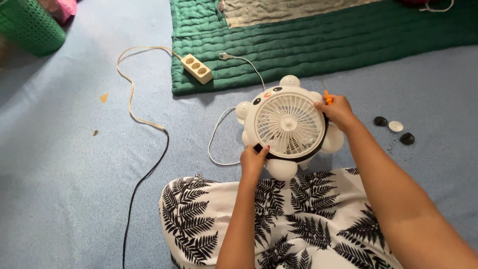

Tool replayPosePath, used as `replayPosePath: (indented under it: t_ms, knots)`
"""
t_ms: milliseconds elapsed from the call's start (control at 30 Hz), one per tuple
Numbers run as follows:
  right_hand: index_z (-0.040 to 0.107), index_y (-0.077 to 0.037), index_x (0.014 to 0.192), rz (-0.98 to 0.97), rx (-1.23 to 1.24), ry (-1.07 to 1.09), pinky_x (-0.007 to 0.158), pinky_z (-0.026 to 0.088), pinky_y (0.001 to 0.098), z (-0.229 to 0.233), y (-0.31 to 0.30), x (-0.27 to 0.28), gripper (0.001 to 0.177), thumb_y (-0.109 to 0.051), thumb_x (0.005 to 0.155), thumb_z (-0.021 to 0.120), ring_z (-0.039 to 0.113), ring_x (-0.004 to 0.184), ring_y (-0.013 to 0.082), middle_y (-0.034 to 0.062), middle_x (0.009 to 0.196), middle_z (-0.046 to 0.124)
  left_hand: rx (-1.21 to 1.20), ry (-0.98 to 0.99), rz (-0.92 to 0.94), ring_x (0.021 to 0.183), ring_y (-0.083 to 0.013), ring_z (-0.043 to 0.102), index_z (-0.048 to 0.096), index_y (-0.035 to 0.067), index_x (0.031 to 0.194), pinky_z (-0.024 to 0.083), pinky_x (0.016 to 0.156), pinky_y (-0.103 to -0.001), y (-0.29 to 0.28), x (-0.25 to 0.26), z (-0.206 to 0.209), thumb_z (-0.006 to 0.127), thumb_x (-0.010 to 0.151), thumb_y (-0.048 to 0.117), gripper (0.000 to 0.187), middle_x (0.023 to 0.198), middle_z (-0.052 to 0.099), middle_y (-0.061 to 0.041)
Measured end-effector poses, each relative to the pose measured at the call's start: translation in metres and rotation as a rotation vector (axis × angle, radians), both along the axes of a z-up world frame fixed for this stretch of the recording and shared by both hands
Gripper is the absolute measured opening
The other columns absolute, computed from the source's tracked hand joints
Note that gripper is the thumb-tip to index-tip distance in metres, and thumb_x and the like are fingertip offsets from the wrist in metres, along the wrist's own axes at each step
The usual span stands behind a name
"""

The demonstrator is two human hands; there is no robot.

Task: The person assembles a small white bear-shaped fan by attaching the fan blade to the motor, securing it with a screwdriver, and then snapping the front cover into place.

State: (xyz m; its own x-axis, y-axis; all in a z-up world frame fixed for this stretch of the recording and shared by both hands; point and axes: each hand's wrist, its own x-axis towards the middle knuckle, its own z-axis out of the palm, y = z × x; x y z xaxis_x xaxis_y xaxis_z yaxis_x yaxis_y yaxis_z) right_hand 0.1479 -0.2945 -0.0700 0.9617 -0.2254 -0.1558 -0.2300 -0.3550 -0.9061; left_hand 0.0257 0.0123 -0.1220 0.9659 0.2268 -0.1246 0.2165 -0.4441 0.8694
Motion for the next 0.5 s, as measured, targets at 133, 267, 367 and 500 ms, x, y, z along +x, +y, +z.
replayPosePath:
  t_ms: [133,267,367,500]
  knots:
    - [0.07,-0.002,0.12,0.004,0.151,0.137,0.055,0.046,0.0327,-0.013,-0.005,0.004,0.04,-0.019,0.086,0.08,0.06,0.069,0.0174,0.0118,0.095,0.071,0.071,-0.043,-0.017,0.056,-0.025,0.071,0.072,-0.006,0.082,0.054,0.058,-0.037,0.005,0.003,0.02,0.085,0.081,0.038,0.046,0.063,0.071,-0.017]
    - [0.071,-0.003,0.119,-0.035,0.105,0.22,0.057,0.046,0.0324,-0.007,-0.002,0.002,0.035,-0.019,0.088,0.078,0.063,0.072,0.0177,0.0104,0.096,0.072,-0.002,-0.03,0.045,0.054,-0.0246,0.072,0.065,-0.007,0.093,0.056,0.053,-0.035,0.002,0.004,0.044,0.086,0.078,0.032,0.047,0.065,0.071,-0.017]
    - [0.072,-0.004,0.119,-0.051,0.082,0.243,0.061,0.046,0.0338,0.001,0.006,-0.003,0.037,-0.022,0.088,0.079,0.063,0.074,0.0188,0.0106,0.097,0.073,-0.021,-0.02,0.056,0.054,-0.0246,0.072,0.06,-0.009,0.102,0.056,0.052,-0.034,-0.001,-0.003,0.06,0.087,0.078,0.03,0.053,0.065,0.071,-0.017]
    - [0.07,-0.004,0.12,-0.043,0.024,0.253,0.065,0.051,0.034,0.013,0.014,-0.006,0.037,-0.022,0.088,0.078,0.067,0.078,0.0199,0.0122,0.1,0.074,-0.023,0.001,0.085,0.053,-0.0278,0.071,0.046,-0.009,0.119,0.055,0.05,-0.037,-0.006,-0.012,0.075,0.089,0.076,0.025,0.069,0.065,0.071,-0.019]
